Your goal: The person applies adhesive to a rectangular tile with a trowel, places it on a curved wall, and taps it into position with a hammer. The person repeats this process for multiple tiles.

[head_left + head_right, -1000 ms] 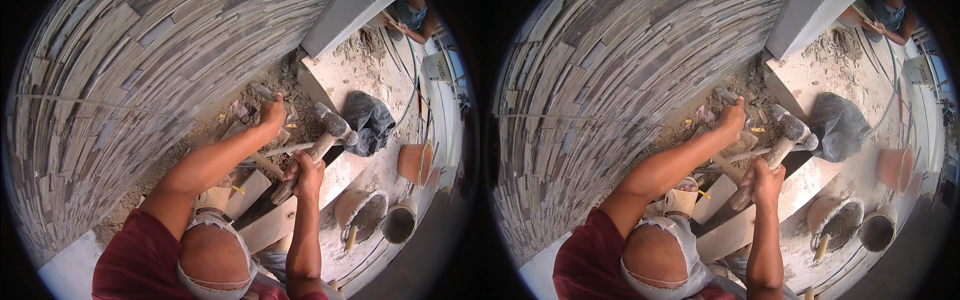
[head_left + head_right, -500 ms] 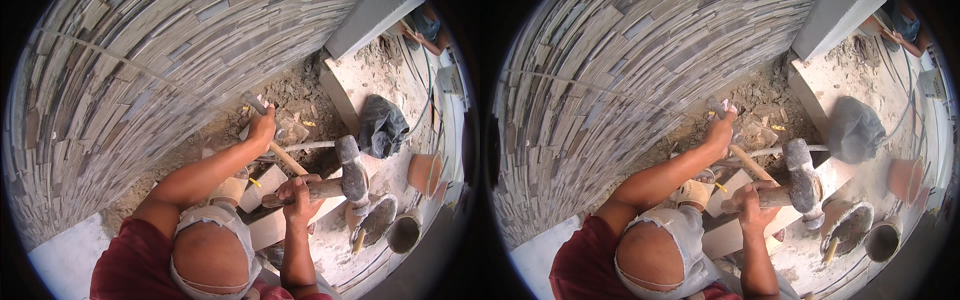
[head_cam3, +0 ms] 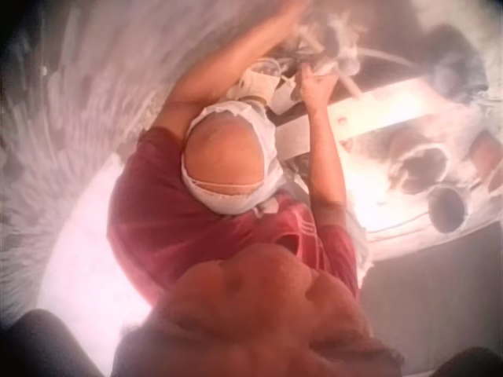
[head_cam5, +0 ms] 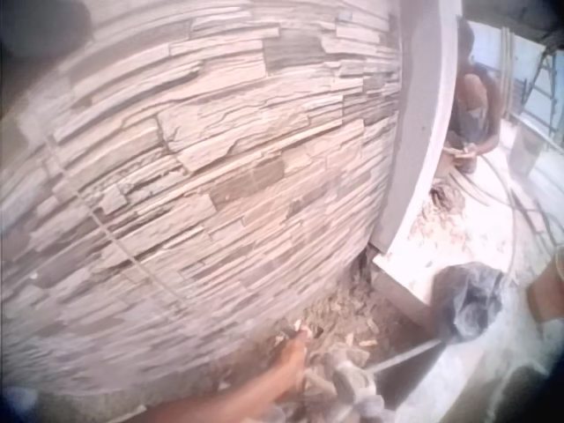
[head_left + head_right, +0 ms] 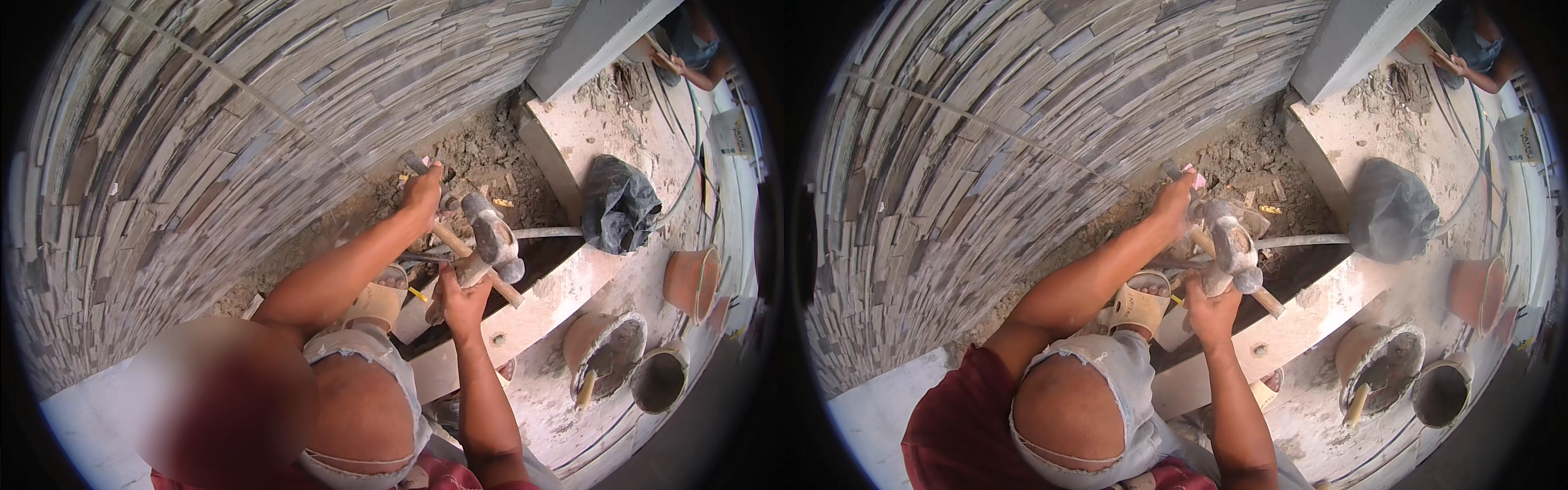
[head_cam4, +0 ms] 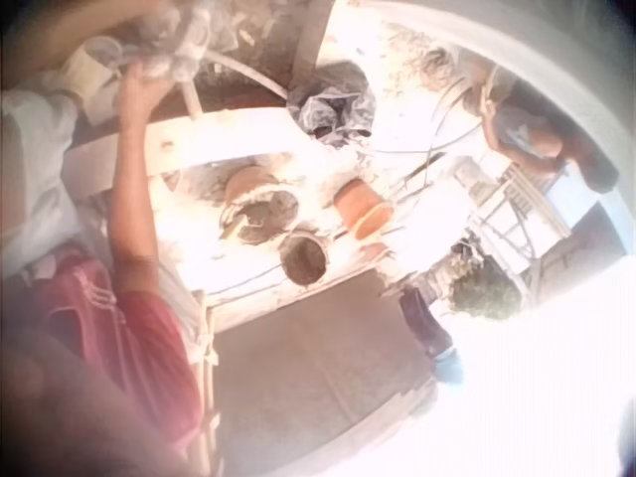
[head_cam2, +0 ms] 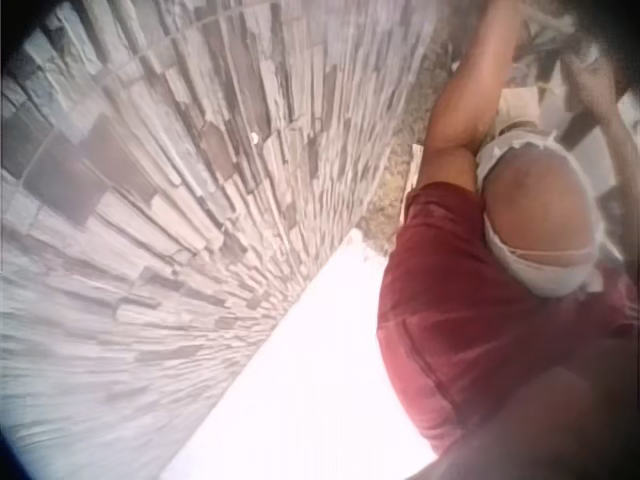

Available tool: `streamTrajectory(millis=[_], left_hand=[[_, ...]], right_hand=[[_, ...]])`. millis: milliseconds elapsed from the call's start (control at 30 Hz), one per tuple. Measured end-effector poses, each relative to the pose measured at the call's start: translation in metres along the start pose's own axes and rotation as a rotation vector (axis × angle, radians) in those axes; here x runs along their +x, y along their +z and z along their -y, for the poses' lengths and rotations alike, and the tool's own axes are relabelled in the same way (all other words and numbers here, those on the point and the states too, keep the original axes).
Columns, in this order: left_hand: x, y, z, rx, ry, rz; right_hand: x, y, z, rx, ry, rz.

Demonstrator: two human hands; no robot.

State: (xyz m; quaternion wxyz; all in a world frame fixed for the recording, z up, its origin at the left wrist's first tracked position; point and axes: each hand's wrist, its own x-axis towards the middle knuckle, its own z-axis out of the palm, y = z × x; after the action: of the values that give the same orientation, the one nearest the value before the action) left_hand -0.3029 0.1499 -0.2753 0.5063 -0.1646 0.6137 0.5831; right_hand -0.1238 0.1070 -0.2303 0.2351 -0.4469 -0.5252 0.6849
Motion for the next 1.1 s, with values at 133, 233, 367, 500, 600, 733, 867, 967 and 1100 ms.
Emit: streamTrajectory(millis=[133, 233, 367, 500, 600, 733, 867, 967, 1100], left_hand=[[0.006, -0.018, 0.015, 0.064, -0.047, -0.040], [0.006, -0.029, 0.027, 0.211, 0.016, -0.093], [-0.012, -0.028, 0.030, 0.318, 0.148, -0.105], [0.016, -0.031, 0.049, 0.227, 0.223, -0.095], [0.021, -0.037, 0.053, 0.201, 0.152, -0.108], [0.012, -0.028, 0.043, 0.269, 0.191, -0.187], [0.004, -0.015, 0.018, 0.078, 0.087, -0.086], [0.008, -0.013, 0.011, 0.068, 0.020, -0.026], [0.019, -0.029, 0.019, 0.111, -0.023, 0.029]], right_hand=[[0.004, -0.005, 0.017, -0.156, 0.183, 0.029], [-0.011, -0.010, 0.025, -0.077, 0.124, -0.021], [-0.023, -0.001, 0.020, 0.074, -0.050, -0.065], [-0.013, 0.007, -0.006, -0.063, 0.253, 0.079], [-0.012, 0.006, 0.013, -0.029, 0.271, 0.046], [-0.021, -0.009, 0.022, 0.012, 0.105, -0.022], [-0.022, -0.008, 0.012, 0.197, -0.151, -0.096], [-0.006, 0.006, -0.010, 0.046, 0.059, -0.022], [0.000, -0.003, 0.012, -0.016, 0.294, 0.047]])
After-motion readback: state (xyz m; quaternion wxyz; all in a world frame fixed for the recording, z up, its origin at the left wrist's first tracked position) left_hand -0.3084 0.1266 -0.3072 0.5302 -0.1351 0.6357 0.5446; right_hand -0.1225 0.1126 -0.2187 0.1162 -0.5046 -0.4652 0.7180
